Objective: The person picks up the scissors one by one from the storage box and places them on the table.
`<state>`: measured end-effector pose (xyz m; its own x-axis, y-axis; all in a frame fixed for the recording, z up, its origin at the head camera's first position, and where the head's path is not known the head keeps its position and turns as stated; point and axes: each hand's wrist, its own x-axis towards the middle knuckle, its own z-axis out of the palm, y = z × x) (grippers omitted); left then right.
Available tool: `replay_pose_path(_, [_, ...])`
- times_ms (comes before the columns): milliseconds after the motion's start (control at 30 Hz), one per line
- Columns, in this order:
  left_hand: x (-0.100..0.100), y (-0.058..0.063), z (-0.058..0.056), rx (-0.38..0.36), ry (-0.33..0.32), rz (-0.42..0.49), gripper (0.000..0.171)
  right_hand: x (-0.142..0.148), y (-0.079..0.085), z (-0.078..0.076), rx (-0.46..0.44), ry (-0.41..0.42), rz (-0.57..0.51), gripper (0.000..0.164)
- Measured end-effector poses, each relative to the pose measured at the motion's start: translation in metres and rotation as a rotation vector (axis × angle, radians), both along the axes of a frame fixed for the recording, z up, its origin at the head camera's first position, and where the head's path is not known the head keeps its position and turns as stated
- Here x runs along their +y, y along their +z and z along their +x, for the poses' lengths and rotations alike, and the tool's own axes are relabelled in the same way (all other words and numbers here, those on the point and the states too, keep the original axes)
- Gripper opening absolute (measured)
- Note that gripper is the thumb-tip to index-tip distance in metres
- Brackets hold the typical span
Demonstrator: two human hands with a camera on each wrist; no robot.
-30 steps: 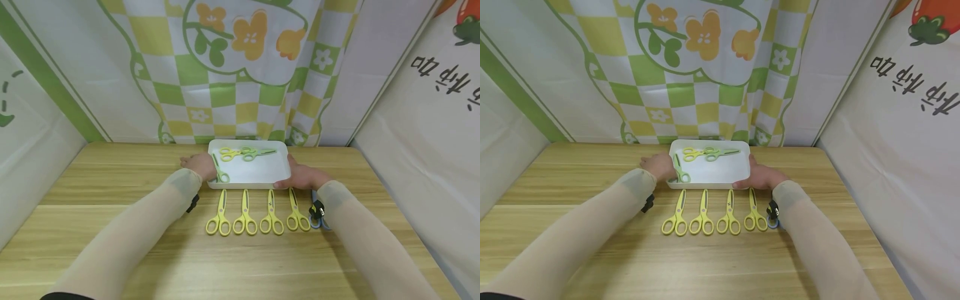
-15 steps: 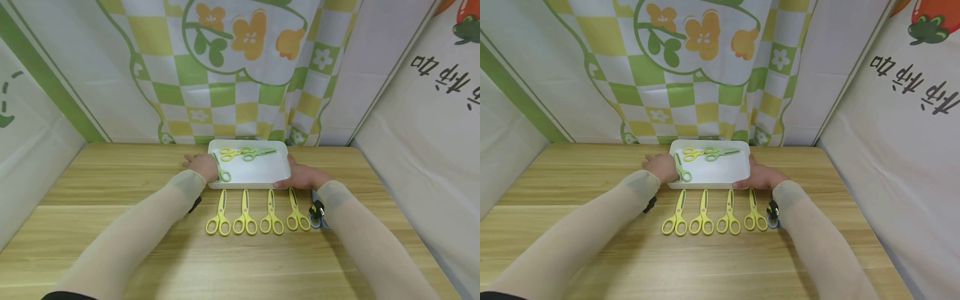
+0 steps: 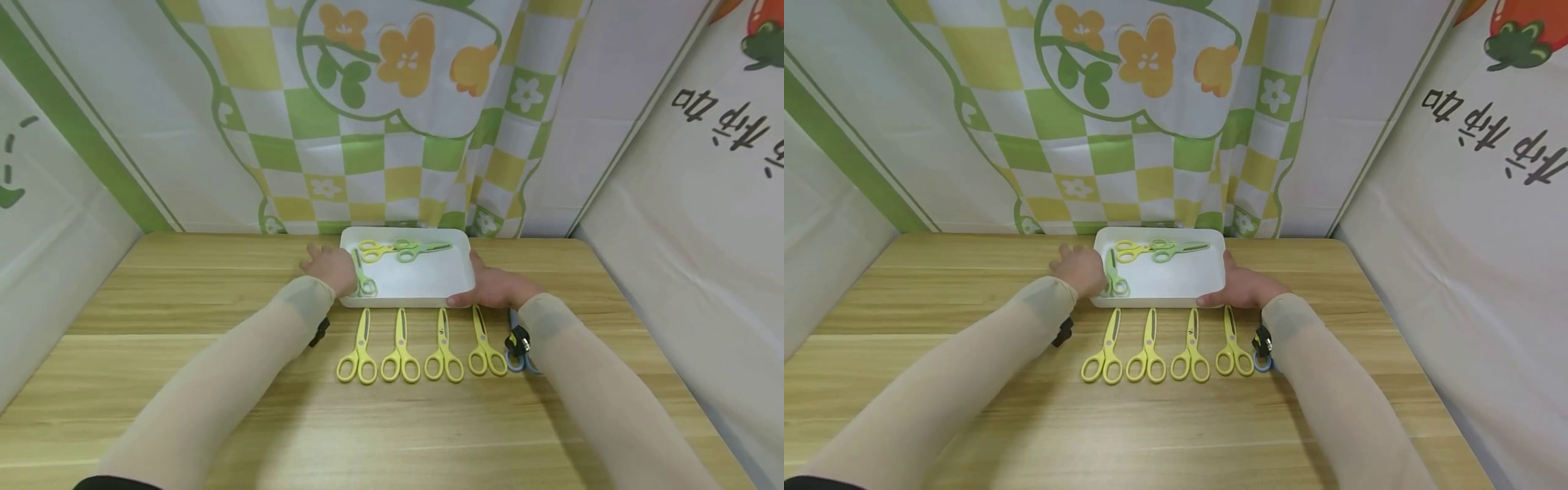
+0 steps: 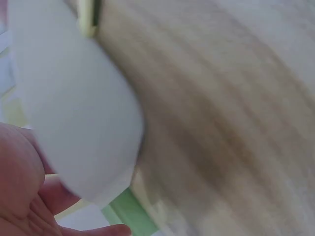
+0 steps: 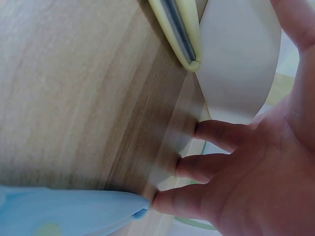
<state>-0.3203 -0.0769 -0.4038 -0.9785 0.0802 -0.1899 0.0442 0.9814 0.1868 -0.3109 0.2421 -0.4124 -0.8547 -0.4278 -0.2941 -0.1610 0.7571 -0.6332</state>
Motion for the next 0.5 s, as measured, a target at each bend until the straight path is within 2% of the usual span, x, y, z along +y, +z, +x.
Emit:
replay_pose_path(200, [-0.011,0.015,0.003,0.065,-0.041,0.051,0.012,-0.001,0.0,0.001,-0.006,-0.012,0.021,0.131])
replay_pose_path(367, [-0.025,0.03,0.012,0.139,-0.073,0.067,0.015,0.001,-0.002,-0.001,0.014,0.006,0.006,0.13])
replay_pose_path(500, [-0.043,0.036,0.021,0.152,-0.099,0.097,0.019,0.001,-0.002,-0.001,0.016,0.012,0.006,0.129])
